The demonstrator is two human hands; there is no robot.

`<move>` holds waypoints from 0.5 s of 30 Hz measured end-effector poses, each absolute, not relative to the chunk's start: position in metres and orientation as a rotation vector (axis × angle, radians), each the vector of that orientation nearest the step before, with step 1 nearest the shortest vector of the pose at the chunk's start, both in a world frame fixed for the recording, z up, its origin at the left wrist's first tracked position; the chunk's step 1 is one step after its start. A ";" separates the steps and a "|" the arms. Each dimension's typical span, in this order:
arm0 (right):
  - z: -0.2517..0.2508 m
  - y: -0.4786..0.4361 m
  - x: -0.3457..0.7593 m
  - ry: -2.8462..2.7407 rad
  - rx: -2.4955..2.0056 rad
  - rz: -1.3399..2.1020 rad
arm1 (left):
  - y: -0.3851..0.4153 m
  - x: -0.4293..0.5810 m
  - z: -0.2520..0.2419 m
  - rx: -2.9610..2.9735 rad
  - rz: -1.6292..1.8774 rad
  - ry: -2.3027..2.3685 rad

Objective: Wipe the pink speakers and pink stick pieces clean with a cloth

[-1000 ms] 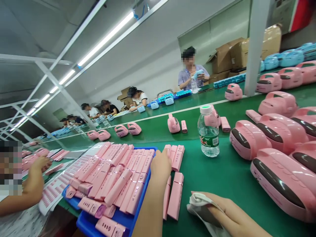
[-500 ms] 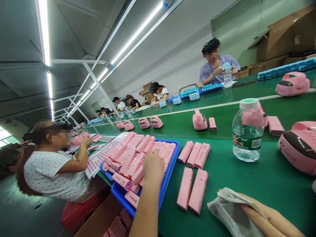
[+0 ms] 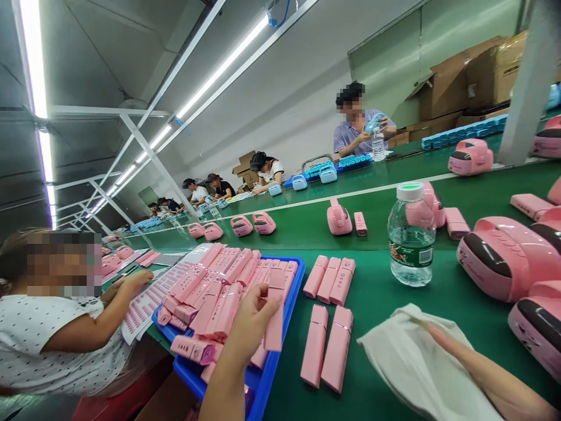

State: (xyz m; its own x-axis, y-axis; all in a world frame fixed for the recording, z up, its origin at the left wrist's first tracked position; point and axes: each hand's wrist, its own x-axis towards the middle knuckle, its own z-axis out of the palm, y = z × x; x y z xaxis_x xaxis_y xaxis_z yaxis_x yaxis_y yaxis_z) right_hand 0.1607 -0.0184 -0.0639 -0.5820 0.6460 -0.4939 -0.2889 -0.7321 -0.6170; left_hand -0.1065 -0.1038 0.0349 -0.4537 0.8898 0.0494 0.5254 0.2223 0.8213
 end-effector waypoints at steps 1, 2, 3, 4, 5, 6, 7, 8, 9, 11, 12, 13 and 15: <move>-0.055 -0.019 0.162 -0.501 -0.911 2.366 | -0.101 -0.092 0.032 1.269 1.174 1.869; -0.047 -0.020 0.162 -0.425 -0.861 2.377 | -0.099 -0.076 0.027 1.199 1.227 1.631; -0.040 -0.023 0.163 -0.401 -0.847 2.328 | -0.096 -0.059 0.019 1.128 1.261 1.404; -0.035 -0.025 0.164 -0.414 -0.864 2.253 | -0.093 -0.043 0.011 1.048 1.277 1.205; -0.032 -0.027 0.164 -0.457 -0.908 2.151 | -0.091 -0.027 0.001 0.970 1.272 1.055; -0.031 -0.029 0.165 -0.527 -0.955 2.018 | -0.088 -0.012 -0.009 0.904 1.251 0.973; -0.031 -0.030 0.167 -0.644 -0.991 1.868 | -0.087 0.001 -0.018 0.836 1.223 0.940; -0.032 -0.030 0.168 -0.810 -1.001 1.704 | -0.085 0.013 -0.026 0.766 1.193 0.940; -0.034 -0.031 0.170 -1.020 -0.975 1.532 | -0.085 0.022 -0.032 0.700 1.165 0.952; -0.037 -0.032 0.171 -1.500 -0.817 1.159 | -0.085 0.032 -0.040 0.609 1.112 0.988; -0.037 -0.034 0.171 -1.724 -0.721 0.972 | -0.086 0.034 -0.042 0.571 1.105 0.976; -0.036 -0.037 0.170 -1.910 -0.622 0.785 | -0.086 0.034 -0.042 0.536 1.113 0.945; -0.030 -0.043 0.164 -2.170 -0.356 0.461 | -0.085 0.028 -0.039 0.475 1.156 0.862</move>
